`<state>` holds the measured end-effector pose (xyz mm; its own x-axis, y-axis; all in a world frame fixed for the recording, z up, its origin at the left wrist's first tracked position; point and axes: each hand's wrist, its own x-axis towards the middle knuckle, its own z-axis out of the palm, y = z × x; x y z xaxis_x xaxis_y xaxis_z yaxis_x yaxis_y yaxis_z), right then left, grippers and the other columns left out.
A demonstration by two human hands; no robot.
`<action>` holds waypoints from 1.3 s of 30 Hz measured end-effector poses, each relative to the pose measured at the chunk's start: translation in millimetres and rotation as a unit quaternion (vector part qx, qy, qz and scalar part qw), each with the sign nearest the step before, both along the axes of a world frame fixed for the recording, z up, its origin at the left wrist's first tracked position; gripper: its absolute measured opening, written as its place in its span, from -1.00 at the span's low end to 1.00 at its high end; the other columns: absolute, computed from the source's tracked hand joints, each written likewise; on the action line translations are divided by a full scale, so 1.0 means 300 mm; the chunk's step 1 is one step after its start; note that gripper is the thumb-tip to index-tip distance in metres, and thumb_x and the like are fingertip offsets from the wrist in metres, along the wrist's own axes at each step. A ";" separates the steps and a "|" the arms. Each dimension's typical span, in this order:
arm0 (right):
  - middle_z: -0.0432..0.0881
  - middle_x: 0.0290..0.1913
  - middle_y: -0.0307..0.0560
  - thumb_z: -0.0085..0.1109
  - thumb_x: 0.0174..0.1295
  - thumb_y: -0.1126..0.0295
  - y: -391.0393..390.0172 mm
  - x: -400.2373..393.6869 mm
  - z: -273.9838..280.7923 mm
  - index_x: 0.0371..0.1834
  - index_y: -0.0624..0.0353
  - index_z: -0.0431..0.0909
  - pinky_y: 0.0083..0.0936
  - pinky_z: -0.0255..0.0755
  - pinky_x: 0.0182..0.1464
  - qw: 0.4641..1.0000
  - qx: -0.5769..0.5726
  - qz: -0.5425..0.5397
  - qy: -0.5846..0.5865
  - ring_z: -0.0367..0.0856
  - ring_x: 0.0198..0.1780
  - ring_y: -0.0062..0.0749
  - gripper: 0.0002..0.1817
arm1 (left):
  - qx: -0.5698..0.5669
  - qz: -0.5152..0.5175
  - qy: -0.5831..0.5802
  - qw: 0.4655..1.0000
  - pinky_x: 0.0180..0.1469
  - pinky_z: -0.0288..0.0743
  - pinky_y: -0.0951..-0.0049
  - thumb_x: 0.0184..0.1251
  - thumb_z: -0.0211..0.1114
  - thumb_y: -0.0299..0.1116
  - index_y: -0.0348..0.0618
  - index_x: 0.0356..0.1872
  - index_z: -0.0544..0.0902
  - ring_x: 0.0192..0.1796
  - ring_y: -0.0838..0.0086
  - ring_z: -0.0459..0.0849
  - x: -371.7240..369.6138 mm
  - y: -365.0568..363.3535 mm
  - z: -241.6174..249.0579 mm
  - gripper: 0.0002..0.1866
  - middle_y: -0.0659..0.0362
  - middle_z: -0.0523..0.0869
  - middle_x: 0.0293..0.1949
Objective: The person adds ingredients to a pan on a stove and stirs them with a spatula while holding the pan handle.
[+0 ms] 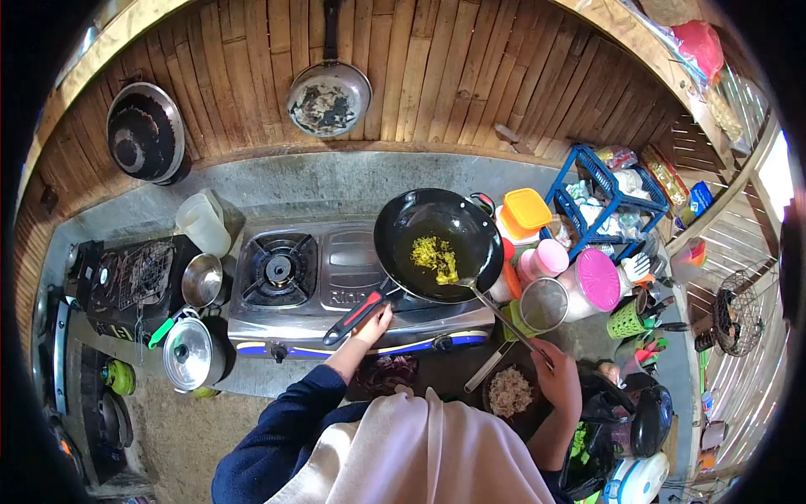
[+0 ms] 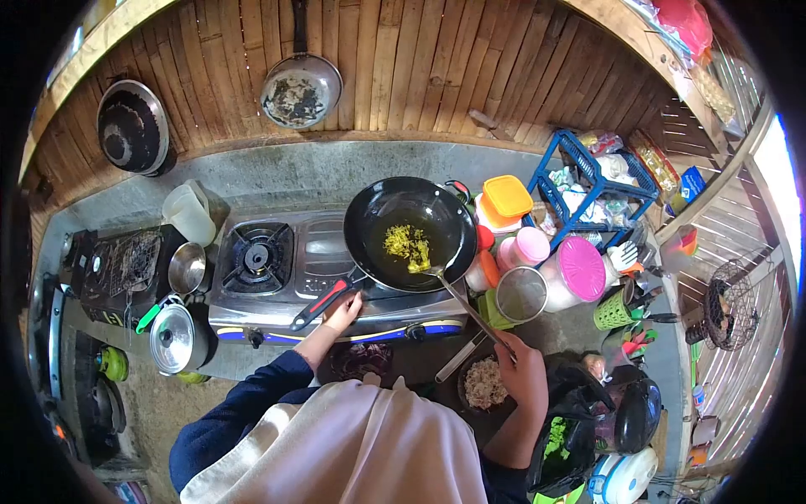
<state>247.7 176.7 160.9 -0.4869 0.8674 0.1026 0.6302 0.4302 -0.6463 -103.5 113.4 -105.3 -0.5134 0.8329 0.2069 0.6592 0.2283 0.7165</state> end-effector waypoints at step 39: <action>0.63 -0.20 0.21 0.03 0.28 0.39 0.145 -0.335 -0.339 0.04 0.22 0.53 -0.30 0.48 -0.12 0.993 0.078 0.010 0.085 0.63 -0.15 0.02 -0.70 | 0.049 -0.015 0.017 0.999 -0.25 0.47 0.22 0.36 0.01 -0.06 -0.15 -0.39 0.63 -0.34 0.11 0.64 0.010 0.008 0.001 -0.61 0.01 0.67 -0.41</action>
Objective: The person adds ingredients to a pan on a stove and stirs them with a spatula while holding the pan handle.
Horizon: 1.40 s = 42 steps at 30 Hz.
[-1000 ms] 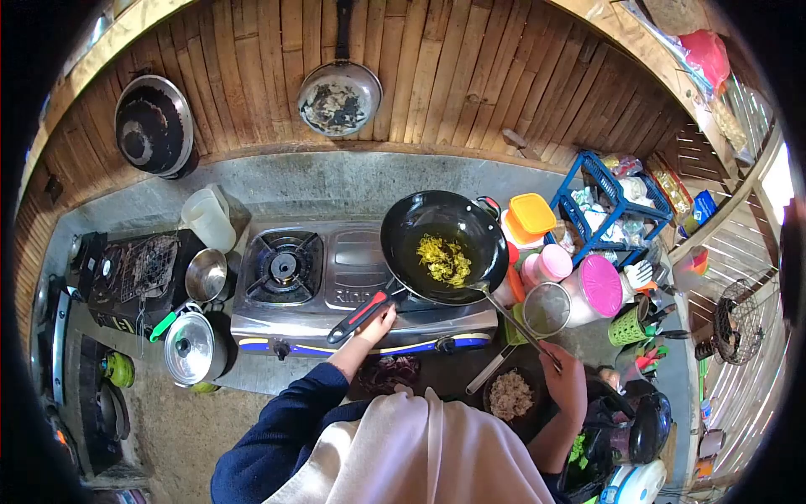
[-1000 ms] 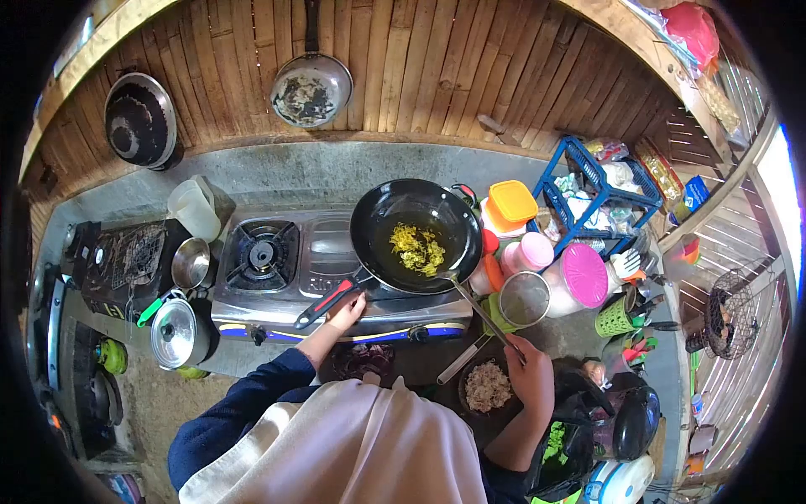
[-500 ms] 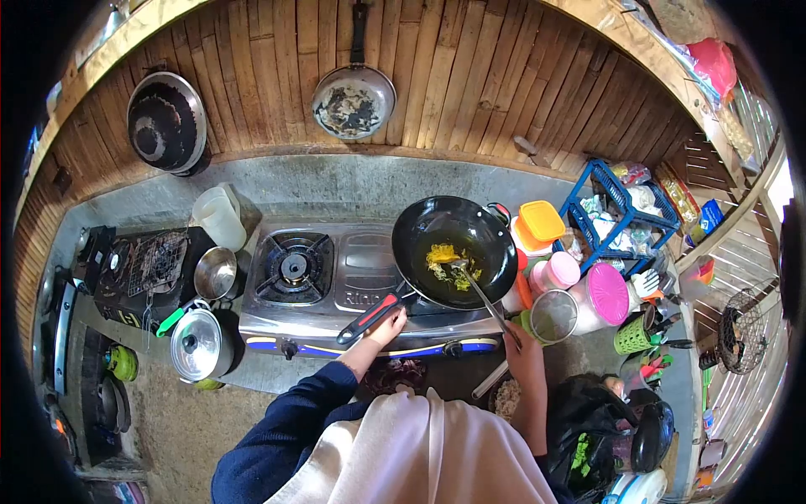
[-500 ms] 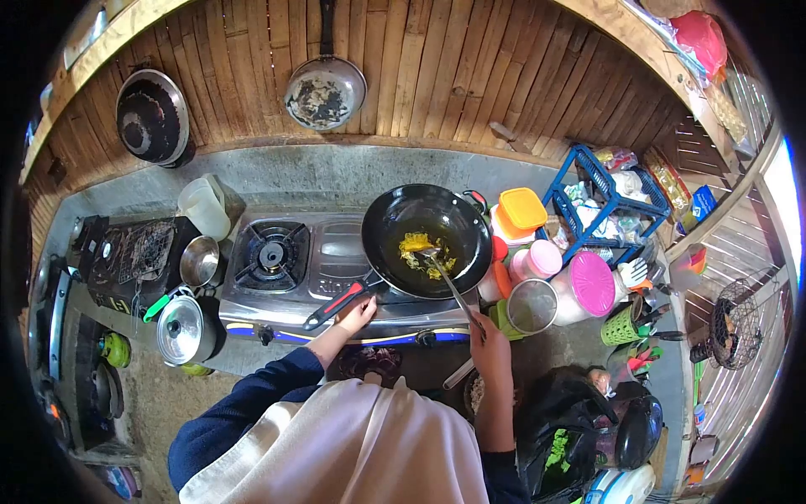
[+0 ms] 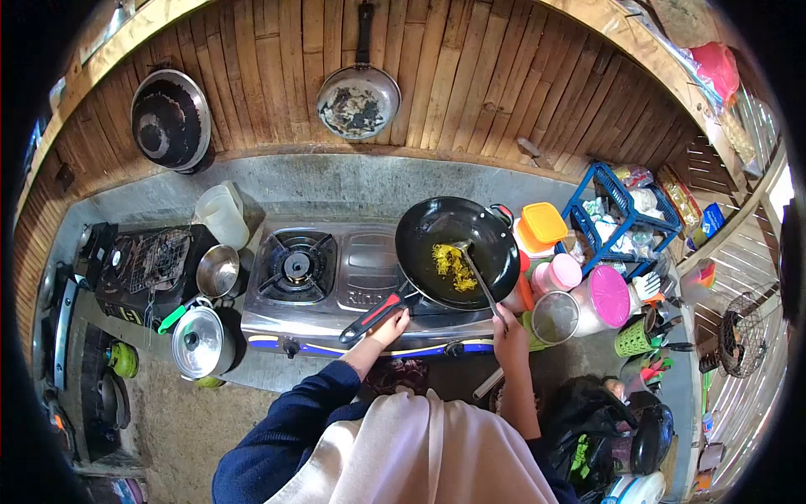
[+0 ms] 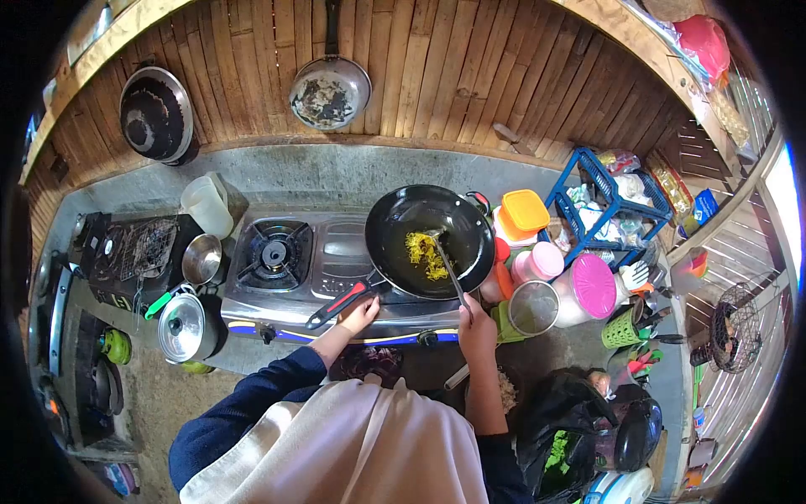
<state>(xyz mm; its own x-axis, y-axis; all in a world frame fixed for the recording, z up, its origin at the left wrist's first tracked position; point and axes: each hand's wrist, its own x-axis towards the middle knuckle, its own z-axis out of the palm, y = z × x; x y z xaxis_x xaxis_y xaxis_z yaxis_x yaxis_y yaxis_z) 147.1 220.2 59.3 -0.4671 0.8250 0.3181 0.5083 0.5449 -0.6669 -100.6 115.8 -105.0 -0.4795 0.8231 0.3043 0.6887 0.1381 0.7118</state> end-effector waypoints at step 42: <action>0.65 -0.32 0.15 0.14 0.19 0.45 0.009 0.136 0.071 -0.06 0.24 0.58 -0.39 0.50 -0.24 1.000 -0.027 0.014 0.006 0.68 -0.29 -0.13 -0.75 | -0.048 -0.028 -0.037 0.998 -0.37 0.43 0.22 0.38 -0.01 -0.03 -0.13 -0.47 0.59 -0.43 0.15 0.62 0.008 -0.014 0.026 -0.59 0.02 0.63 -0.49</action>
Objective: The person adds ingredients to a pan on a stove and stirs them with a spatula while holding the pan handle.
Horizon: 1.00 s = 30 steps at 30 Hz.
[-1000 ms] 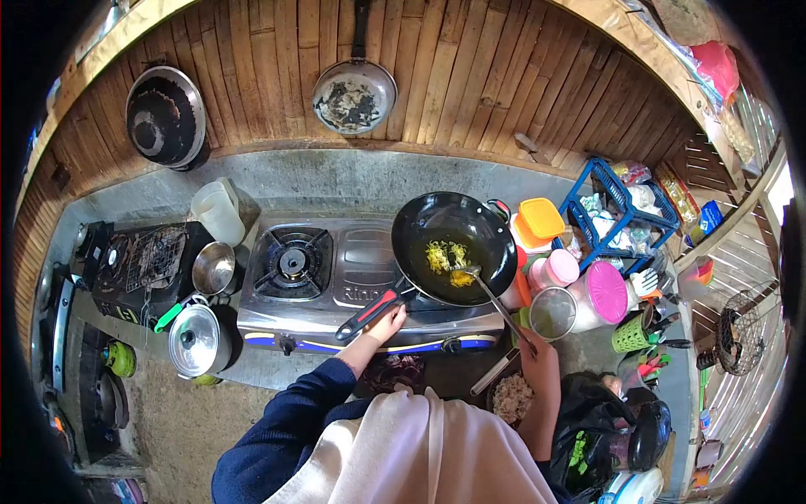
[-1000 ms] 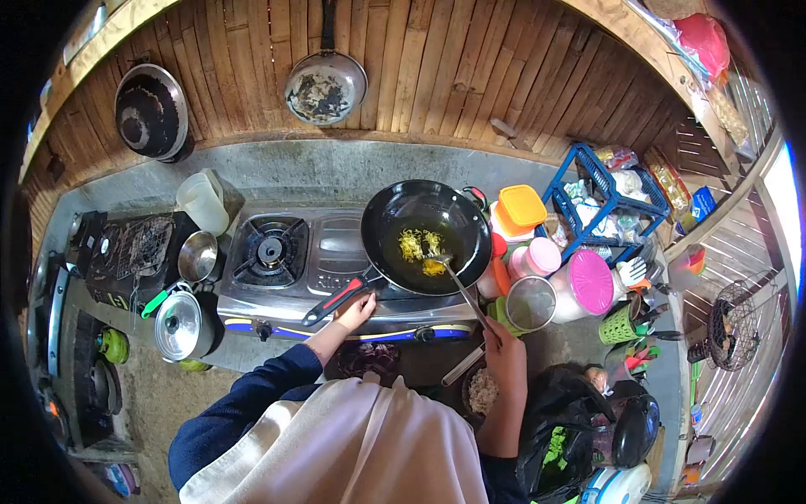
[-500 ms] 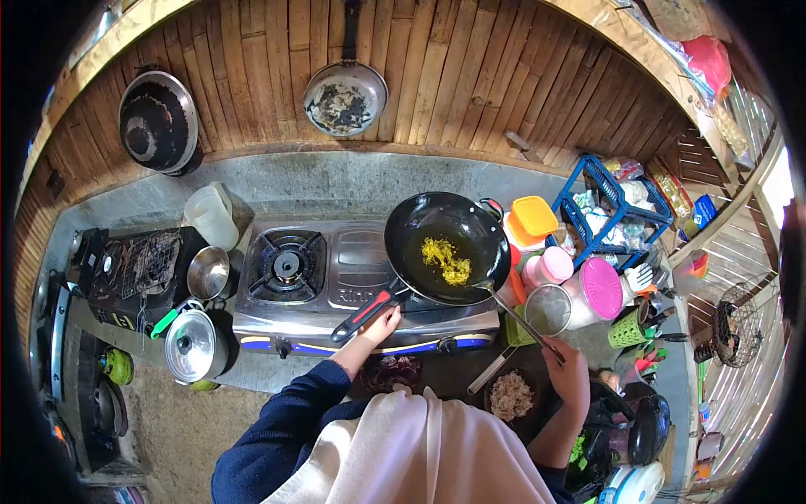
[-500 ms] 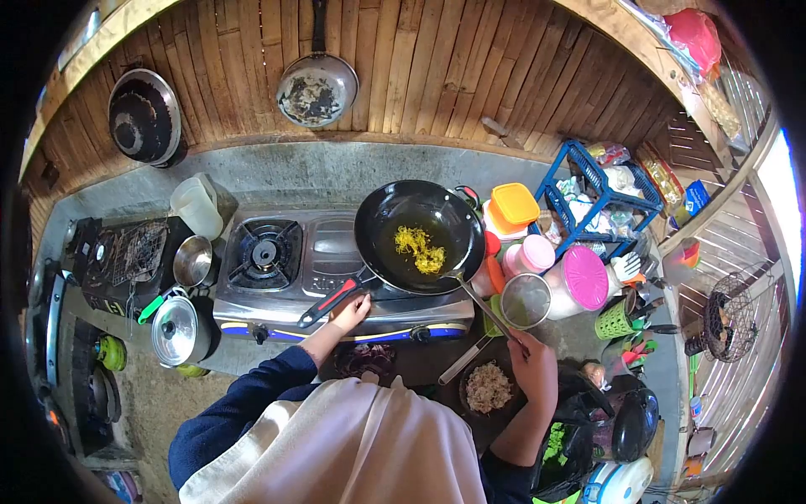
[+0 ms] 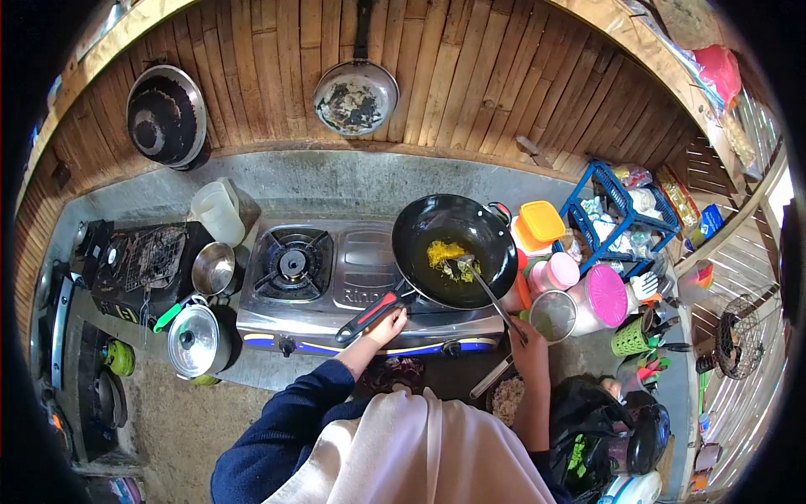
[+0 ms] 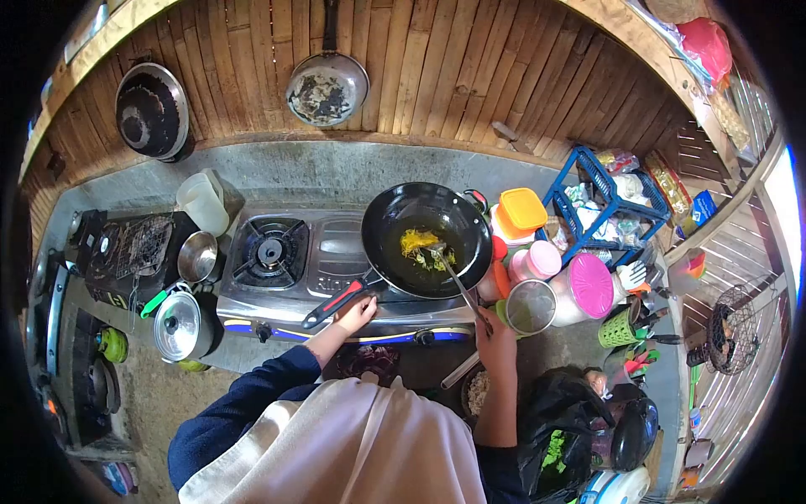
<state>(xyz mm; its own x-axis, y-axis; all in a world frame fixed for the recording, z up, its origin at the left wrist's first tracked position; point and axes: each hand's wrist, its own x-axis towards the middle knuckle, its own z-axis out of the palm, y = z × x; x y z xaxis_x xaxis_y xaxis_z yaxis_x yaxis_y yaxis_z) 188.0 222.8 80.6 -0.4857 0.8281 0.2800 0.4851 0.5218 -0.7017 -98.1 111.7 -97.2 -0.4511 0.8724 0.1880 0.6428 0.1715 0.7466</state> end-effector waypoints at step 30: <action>0.65 -0.34 0.17 0.16 0.17 0.40 -0.015 0.018 0.062 -0.08 0.14 0.62 -0.34 0.50 -0.28 0.999 0.001 -0.019 -0.039 0.67 -0.32 -0.05 -0.75 | 0.000 0.008 0.030 1.000 -0.35 0.46 0.19 0.35 0.03 -0.07 -0.16 -0.43 0.61 -0.43 0.12 0.63 0.007 0.000 0.012 -0.62 -0.01 0.63 -0.49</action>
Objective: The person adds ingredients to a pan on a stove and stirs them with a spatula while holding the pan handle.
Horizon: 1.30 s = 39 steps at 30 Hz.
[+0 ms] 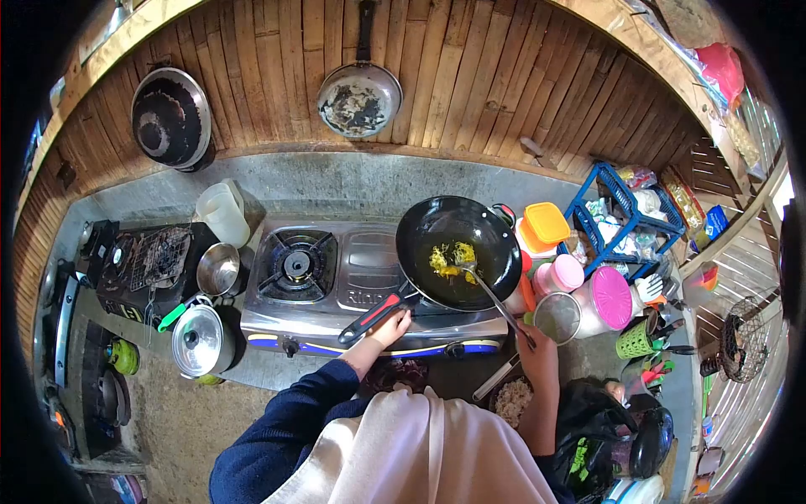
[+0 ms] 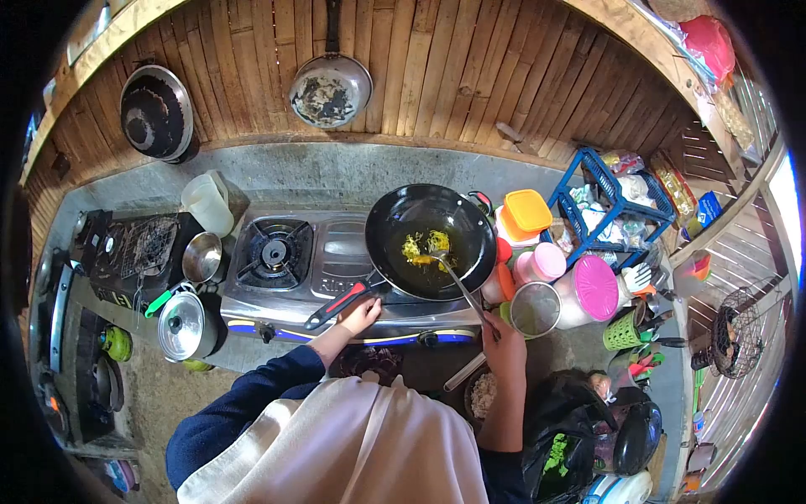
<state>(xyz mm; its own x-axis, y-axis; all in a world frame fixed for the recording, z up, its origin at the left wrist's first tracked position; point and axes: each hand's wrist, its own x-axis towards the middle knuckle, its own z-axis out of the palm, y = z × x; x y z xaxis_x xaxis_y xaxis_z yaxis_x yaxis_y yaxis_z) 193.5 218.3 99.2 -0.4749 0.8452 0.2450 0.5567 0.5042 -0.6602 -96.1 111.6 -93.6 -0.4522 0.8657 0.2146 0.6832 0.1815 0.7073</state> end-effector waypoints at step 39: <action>0.65 -0.23 0.15 0.10 0.23 0.41 0.054 -0.192 -0.007 -0.01 0.19 0.55 -0.36 0.49 -0.12 0.998 0.032 0.041 -0.023 0.65 -0.14 -0.04 -0.72 | 0.026 -0.008 0.048 0.998 -0.31 0.46 0.19 0.35 0.02 -0.10 -0.16 -0.46 0.60 -0.40 0.09 0.63 -0.011 0.006 -0.027 -0.63 -0.02 0.63 -0.47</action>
<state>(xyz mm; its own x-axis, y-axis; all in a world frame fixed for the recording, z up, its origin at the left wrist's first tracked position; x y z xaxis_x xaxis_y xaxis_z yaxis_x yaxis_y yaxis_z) 136.0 234.5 97.0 -0.5536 0.7862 0.2745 0.5402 0.5899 -0.6002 -99.3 113.3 -101.7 -0.4130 0.8594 0.3014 0.7508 0.1340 0.6467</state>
